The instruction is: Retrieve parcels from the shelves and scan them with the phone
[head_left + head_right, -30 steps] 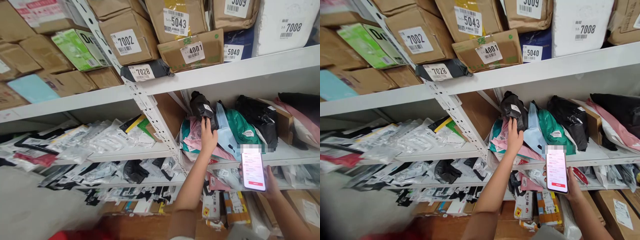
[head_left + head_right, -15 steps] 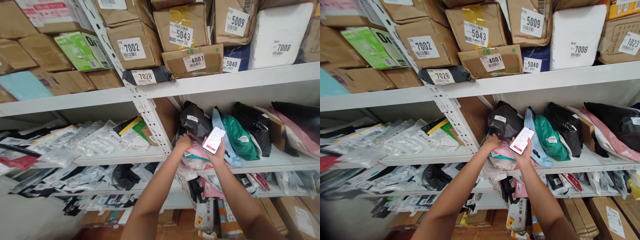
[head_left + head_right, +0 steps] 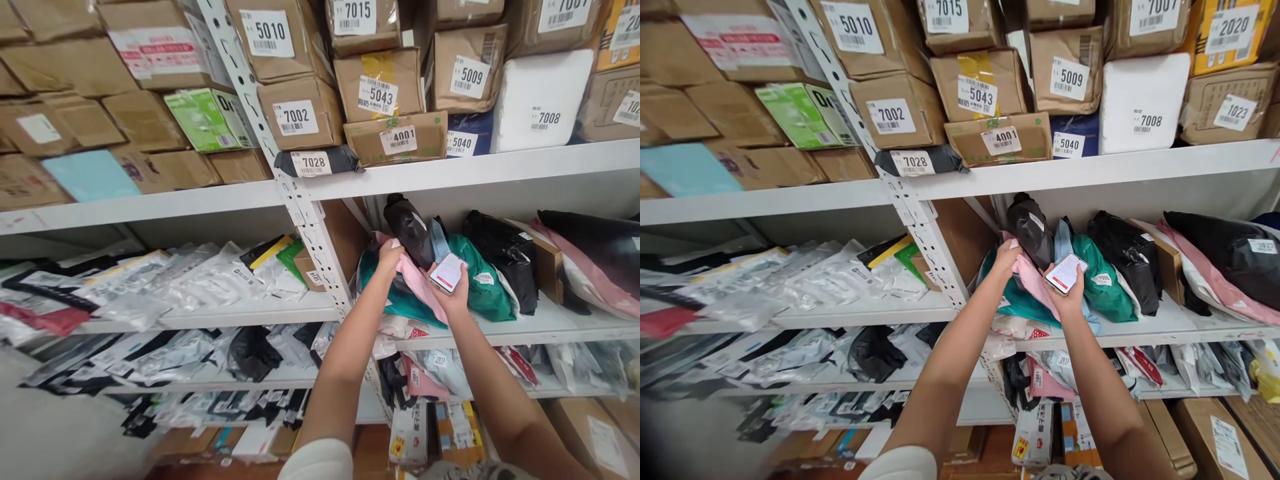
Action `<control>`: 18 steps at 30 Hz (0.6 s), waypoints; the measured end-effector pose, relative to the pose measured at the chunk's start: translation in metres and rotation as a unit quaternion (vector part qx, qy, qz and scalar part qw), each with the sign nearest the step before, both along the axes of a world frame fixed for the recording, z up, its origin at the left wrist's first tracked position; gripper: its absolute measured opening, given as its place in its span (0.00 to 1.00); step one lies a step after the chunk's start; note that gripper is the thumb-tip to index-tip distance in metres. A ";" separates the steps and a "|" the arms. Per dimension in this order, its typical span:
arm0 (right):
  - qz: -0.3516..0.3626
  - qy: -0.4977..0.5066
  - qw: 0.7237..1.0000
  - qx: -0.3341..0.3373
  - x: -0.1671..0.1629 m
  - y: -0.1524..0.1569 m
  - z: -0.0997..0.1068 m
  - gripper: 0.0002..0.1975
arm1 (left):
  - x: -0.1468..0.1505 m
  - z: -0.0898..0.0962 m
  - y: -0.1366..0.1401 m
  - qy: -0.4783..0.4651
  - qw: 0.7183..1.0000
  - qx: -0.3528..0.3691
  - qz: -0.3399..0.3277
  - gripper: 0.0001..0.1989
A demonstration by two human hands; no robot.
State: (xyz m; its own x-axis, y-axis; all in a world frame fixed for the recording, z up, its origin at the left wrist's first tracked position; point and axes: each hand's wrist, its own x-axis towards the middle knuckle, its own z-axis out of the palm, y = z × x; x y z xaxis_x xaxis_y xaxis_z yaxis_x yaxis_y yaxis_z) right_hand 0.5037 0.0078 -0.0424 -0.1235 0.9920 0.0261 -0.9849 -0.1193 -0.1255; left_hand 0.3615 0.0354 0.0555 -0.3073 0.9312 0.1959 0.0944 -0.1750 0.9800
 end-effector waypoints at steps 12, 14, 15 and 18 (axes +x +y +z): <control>0.130 -0.009 0.990 -0.048 -0.024 0.005 -0.013 0.13 | -0.074 -0.088 -0.230 0.102 0.994 -0.019 0.021 0.13; 0.130 -0.030 0.990 -0.042 -0.024 0.004 -0.012 0.12 | -0.085 -0.090 -0.237 0.128 0.988 -0.054 0.063 0.18; 0.133 -0.044 0.989 -0.040 -0.022 0.003 -0.012 0.12 | -0.089 -0.086 -0.237 0.127 0.986 -0.074 0.082 0.22; 0.151 -0.088 0.984 -0.039 -0.007 -0.011 -0.016 0.10 | -0.090 -0.066 -0.225 0.063 0.985 -0.157 0.036 0.31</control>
State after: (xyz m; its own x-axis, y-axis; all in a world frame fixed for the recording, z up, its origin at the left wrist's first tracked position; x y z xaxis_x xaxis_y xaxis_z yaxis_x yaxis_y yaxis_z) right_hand 0.4966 -0.0032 -0.0580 -0.4092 0.9073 -0.0968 -0.8667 -0.4197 -0.2696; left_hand 0.2717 -0.1892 -0.0101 -0.3670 0.9285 -0.0568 0.2194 0.1457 0.9647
